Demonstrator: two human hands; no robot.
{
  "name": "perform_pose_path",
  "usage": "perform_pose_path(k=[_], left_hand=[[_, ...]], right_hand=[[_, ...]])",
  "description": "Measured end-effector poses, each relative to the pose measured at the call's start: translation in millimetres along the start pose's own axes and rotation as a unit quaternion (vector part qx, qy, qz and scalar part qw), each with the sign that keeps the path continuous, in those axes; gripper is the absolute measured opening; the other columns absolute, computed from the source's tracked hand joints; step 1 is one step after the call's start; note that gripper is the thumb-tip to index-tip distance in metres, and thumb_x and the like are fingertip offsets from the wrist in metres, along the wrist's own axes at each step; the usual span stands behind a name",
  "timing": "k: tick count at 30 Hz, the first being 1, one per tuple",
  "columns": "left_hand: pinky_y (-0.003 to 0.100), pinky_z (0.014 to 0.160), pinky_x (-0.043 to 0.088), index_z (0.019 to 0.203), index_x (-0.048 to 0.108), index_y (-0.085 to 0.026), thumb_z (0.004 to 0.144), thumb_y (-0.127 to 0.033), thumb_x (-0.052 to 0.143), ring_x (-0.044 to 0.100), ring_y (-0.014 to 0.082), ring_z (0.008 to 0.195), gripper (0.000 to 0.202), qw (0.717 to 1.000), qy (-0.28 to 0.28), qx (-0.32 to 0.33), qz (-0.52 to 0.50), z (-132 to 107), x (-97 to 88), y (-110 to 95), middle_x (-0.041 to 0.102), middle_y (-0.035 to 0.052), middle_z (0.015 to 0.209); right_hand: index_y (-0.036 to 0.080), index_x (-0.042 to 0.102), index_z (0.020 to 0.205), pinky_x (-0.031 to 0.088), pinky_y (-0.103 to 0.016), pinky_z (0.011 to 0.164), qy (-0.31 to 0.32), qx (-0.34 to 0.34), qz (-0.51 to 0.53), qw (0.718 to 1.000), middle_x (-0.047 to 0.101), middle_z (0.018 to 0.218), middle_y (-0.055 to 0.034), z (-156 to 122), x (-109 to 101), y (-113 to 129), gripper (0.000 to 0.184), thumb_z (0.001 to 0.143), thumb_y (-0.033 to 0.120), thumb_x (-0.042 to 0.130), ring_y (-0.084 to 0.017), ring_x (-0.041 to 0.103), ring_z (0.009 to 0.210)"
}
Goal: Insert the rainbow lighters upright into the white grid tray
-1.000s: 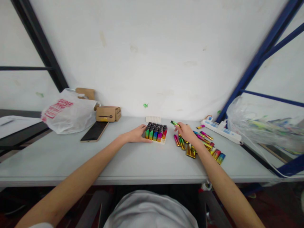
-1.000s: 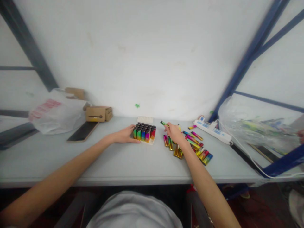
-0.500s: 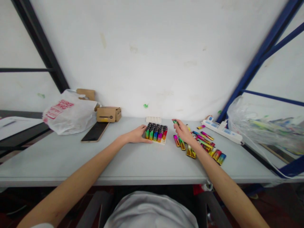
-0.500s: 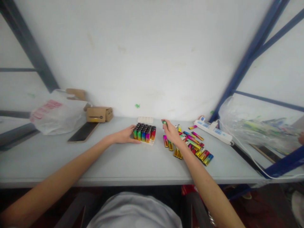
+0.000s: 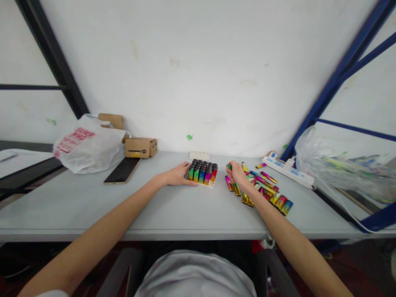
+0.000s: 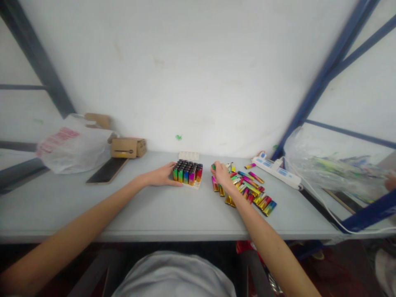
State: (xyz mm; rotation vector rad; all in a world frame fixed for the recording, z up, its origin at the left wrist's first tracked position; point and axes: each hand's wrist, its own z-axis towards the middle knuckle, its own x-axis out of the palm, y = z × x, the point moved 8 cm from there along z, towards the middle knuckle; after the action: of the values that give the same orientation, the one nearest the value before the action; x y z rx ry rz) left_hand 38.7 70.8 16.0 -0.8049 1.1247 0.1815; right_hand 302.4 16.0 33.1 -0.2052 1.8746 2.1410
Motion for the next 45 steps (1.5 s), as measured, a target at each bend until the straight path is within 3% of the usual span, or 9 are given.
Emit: perform_pose_path(k=[3, 10, 13, 20, 24, 29, 35, 40, 45], left_hand=[[0.049, 0.127, 0.045, 0.148, 0.063, -0.022, 0.08, -0.08, 0.083, 0.061, 0.0387, 0.138, 0.092, 1.0, 0.001, -0.001, -0.004, -0.6, -0.1, -1.0, 0.063, 0.0145, 0.151], [0.05, 0.129, 0.043, 0.151, 0.061, -0.022, 0.082, -0.08, 0.082, 0.059, 0.0391, 0.141, 0.093, 1.0, 0.001, 0.01, 0.001, -0.3, -0.7, -4.2, 0.062, 0.0153, 0.15], [0.05, 0.129, 0.043, 0.151, 0.061, -0.021, 0.081, -0.081, 0.082, 0.06, 0.0398, 0.141, 0.094, 1.0, 0.003, 0.008, 0.001, 0.3, -0.3, -3.0, 0.063, 0.0156, 0.149], [0.049, 0.128, 0.043, 0.151, 0.061, -0.024, 0.08, -0.079, 0.084, 0.06, 0.0382, 0.141, 0.092, 1.0, -0.005, 0.012, -0.007, -0.7, -0.6, -0.3, 0.063, 0.0138, 0.152], [0.051, 0.127, 0.044, 0.151, 0.061, -0.022, 0.08, -0.079, 0.084, 0.06, 0.0393, 0.14, 0.093, 1.0, -0.005, 0.009, -0.007, 0.0, -0.2, -0.1, 0.063, 0.0155, 0.152], [0.052, 0.126, 0.045, 0.149, 0.063, -0.023, 0.08, -0.08, 0.083, 0.061, 0.0391, 0.138, 0.092, 1.0, -0.003, 0.01, -0.011, 0.8, 0.9, 0.2, 0.064, 0.0148, 0.15], [0.05, 0.125, 0.045, 0.148, 0.064, -0.025, 0.08, -0.08, 0.084, 0.062, 0.0381, 0.138, 0.09, 1.0, -0.007, 0.012, -0.014, 0.7, 1.3, 2.2, 0.064, 0.0126, 0.148], [0.051, 0.125, 0.046, 0.143, 0.067, -0.024, 0.078, -0.081, 0.084, 0.062, 0.0386, 0.137, 0.088, 1.0, -0.005, 0.008, -0.019, 1.9, 2.1, 2.6, 0.065, 0.0136, 0.147], [0.049, 0.128, 0.043, 0.147, 0.064, -0.023, 0.08, -0.081, 0.083, 0.06, 0.0386, 0.141, 0.09, 1.0, 0.0, 0.008, -0.01, 0.3, 1.4, -0.8, 0.063, 0.0147, 0.15]], right_hand=[[0.03, 0.03, 0.06, 0.022, -0.028, 0.042, 0.021, -0.01, -0.004, 1.0, 0.024, 0.052, 0.0053, -2.0, 5.4, 2.6, 0.052, 0.099, 0.064, 0.039, -0.013, 0.022, 0.045], [0.028, 0.037, 0.063, 0.025, -0.027, 0.043, 0.068, -0.023, -0.011, 0.997, 0.029, 0.051, 0.0056, -4.6, 14.3, 8.0, 0.073, 0.096, 0.093, 0.032, -0.013, 0.027, 0.045], [0.026, 0.048, 0.07, 0.025, -0.027, 0.043, 0.083, -0.04, -0.003, 0.996, 0.03, 0.054, 0.007, -6.9, 18.7, 12.7, 0.077, 0.094, 0.098, 0.033, -0.013, 0.028, 0.045], [0.023, 0.068, 0.102, 0.038, -0.028, 0.049, 0.083, -0.122, -0.033, 0.988, 0.051, 0.067, 0.0038, -17.1, 17.9, 32.1, 0.067, 0.101, 0.086, 0.046, -0.015, 0.046, 0.054], [0.023, 0.066, 0.101, 0.052, -0.029, 0.069, 0.068, -0.184, -0.033, 0.98, 0.061, 0.078, 0.0005, -20.9, 14.1, 45.3, 0.055, 0.101, 0.078, 0.057, -0.018, 0.06, 0.072], [0.024, 0.065, 0.098, 0.057, -0.033, 0.086, 0.037, -0.215, -0.024, 0.976, 0.066, 0.095, -0.003, -18.1, 11.3, 48.3, 0.057, 0.087, 0.079, 0.075, -0.02, 0.065, 0.089], [0.023, 0.067, 0.1, 0.056, -0.035, 0.078, 0.044, -0.225, -0.081, 0.97, 0.064, 0.075, 0.0013, -19.6, 14.2, 45.7, 0.052, 0.091, 0.074, 0.073, -0.02, 0.064, 0.074], [0.025, 0.065, 0.097, 0.057, -0.034, 0.075, 0.047, -0.235, -0.162, 0.957, 0.077, 0.081, -0.0038, -26.7, 15.2, 50.3, 0.042, 0.095, 0.066, 0.073, -0.022, 0.073, 0.076], [0.026, 0.06, 0.092, 0.056, -0.034, 0.072, 0.053, -0.238, -0.177, 0.954, 0.079, 0.08, -0.0044, -30.3, 17.8, 52.6, 0.043, 0.097, 0.067, 0.07, -0.023, 0.076, 0.075]])
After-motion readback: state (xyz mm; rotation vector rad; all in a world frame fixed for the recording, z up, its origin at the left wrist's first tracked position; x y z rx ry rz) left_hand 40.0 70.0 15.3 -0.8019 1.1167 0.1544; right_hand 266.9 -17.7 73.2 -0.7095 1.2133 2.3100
